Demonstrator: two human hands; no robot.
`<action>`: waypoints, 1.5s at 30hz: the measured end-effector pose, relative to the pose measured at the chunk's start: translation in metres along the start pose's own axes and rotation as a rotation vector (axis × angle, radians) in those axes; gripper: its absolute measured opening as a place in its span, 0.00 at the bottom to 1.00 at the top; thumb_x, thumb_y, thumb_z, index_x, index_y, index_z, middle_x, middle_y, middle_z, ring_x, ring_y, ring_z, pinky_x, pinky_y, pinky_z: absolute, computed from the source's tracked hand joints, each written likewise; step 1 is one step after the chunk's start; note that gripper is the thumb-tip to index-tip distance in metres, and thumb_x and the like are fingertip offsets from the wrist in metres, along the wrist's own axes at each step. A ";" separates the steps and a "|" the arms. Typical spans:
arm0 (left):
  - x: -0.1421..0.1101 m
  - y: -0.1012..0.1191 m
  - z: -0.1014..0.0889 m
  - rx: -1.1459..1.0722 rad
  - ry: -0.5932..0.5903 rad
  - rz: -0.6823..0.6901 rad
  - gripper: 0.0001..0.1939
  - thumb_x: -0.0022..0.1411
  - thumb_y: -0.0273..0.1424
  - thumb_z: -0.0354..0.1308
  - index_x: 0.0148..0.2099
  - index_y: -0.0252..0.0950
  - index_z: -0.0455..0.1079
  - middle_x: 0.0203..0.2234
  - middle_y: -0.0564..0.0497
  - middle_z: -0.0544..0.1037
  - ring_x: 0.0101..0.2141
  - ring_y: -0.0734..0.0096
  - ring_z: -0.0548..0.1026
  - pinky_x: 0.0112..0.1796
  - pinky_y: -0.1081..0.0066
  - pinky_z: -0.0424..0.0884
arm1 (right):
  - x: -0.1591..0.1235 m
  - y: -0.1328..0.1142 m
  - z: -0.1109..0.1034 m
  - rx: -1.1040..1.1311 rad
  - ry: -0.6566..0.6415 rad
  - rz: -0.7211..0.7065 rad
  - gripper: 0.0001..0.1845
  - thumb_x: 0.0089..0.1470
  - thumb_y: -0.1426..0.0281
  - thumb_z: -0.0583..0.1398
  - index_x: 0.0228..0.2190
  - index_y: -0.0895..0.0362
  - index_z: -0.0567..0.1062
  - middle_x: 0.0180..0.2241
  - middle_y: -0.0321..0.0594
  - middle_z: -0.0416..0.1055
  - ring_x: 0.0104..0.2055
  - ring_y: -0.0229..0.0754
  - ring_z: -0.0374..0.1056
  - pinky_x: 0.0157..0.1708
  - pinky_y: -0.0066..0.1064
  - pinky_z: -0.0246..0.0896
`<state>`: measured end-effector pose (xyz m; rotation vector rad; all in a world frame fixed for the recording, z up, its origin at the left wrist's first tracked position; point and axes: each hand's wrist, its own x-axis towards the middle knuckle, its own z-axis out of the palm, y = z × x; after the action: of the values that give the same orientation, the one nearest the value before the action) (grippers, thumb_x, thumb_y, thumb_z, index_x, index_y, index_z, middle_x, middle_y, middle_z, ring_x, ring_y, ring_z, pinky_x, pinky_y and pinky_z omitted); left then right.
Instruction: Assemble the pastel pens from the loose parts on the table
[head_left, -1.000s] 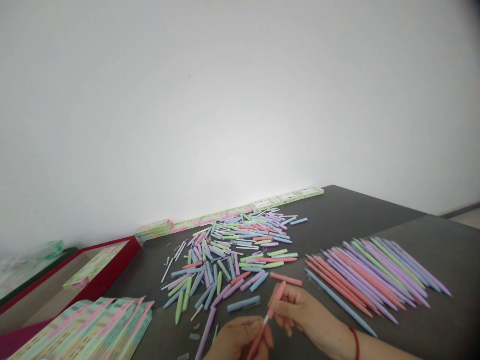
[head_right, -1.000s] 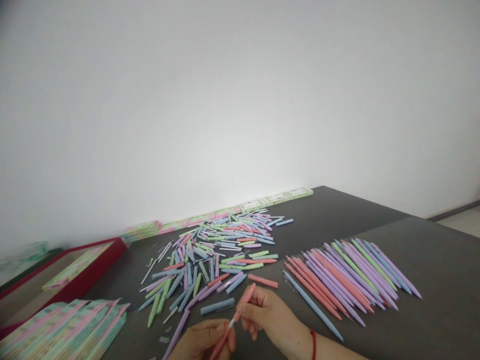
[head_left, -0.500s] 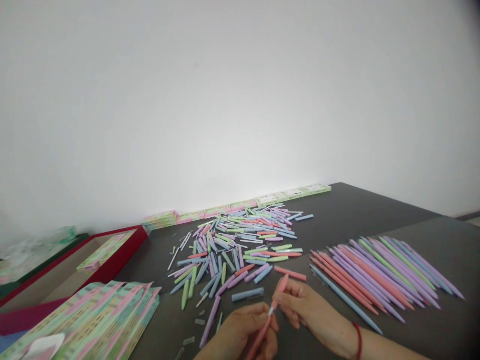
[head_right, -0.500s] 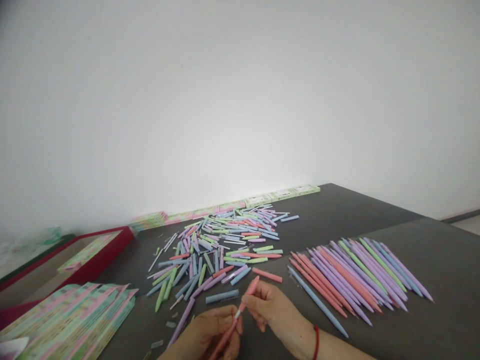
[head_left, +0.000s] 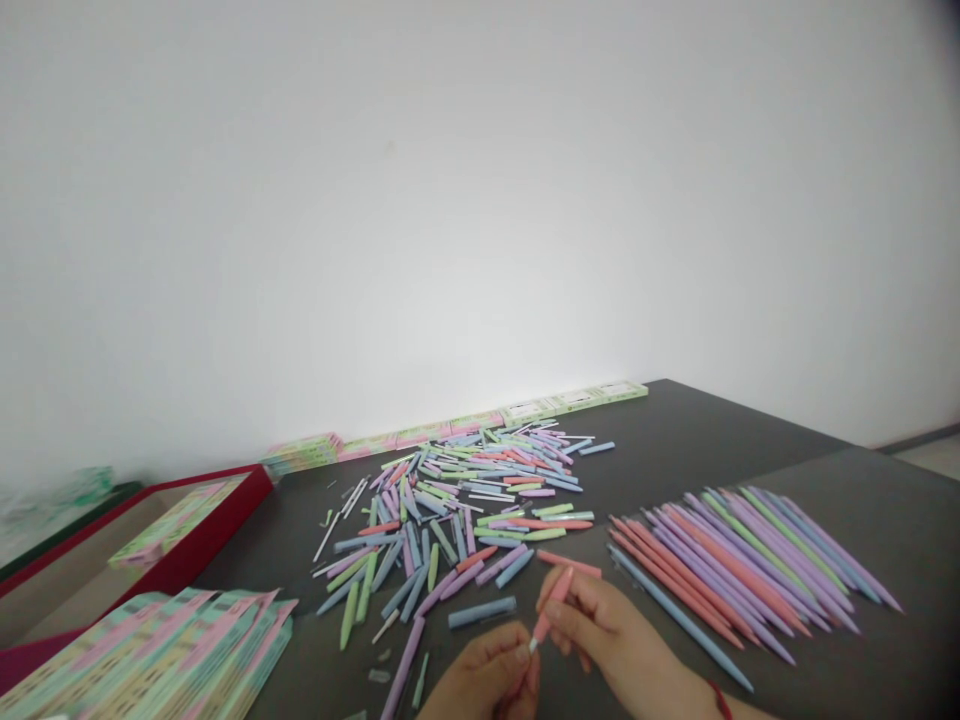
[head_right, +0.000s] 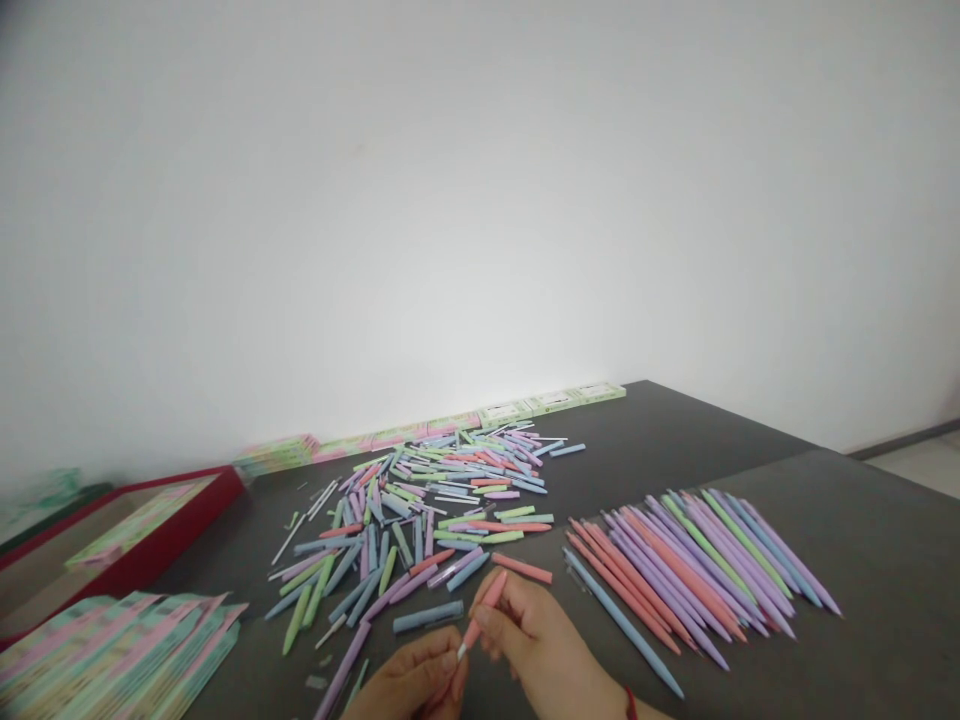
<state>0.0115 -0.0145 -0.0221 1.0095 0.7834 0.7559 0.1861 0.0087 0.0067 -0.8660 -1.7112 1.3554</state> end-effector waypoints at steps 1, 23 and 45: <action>0.000 0.000 0.000 -0.009 -0.003 -0.002 0.21 0.48 0.49 0.61 0.25 0.37 0.61 0.10 0.63 0.57 0.11 0.84 0.49 0.15 0.75 0.41 | 0.000 -0.001 -0.001 0.009 0.012 -0.007 0.20 0.57 0.55 0.54 0.27 0.58 0.70 0.23 0.33 0.62 0.23 0.34 0.57 0.20 0.24 0.51; -0.006 0.005 0.001 0.075 -0.053 0.036 0.22 0.51 0.49 0.59 0.23 0.35 0.61 0.13 0.60 0.58 0.14 0.83 0.50 0.17 0.73 0.40 | 0.006 -0.027 -0.026 1.427 -0.145 0.311 0.08 0.50 0.71 0.63 0.27 0.61 0.69 0.20 0.27 0.50 0.18 0.27 0.48 0.15 0.16 0.46; -0.020 0.021 0.009 -0.160 0.101 -0.052 0.11 0.63 0.35 0.46 0.28 0.38 0.60 0.14 0.62 0.58 0.10 0.84 0.45 0.09 0.80 0.39 | 0.005 -0.005 -0.030 -0.443 -0.017 -0.098 0.10 0.58 0.65 0.55 0.28 0.53 0.73 0.31 0.39 0.72 0.44 0.48 0.67 0.49 0.37 0.55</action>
<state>0.0050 -0.0277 0.0041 0.8096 0.8196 0.8160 0.2098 0.0257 0.0164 -0.9956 -2.0783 0.9330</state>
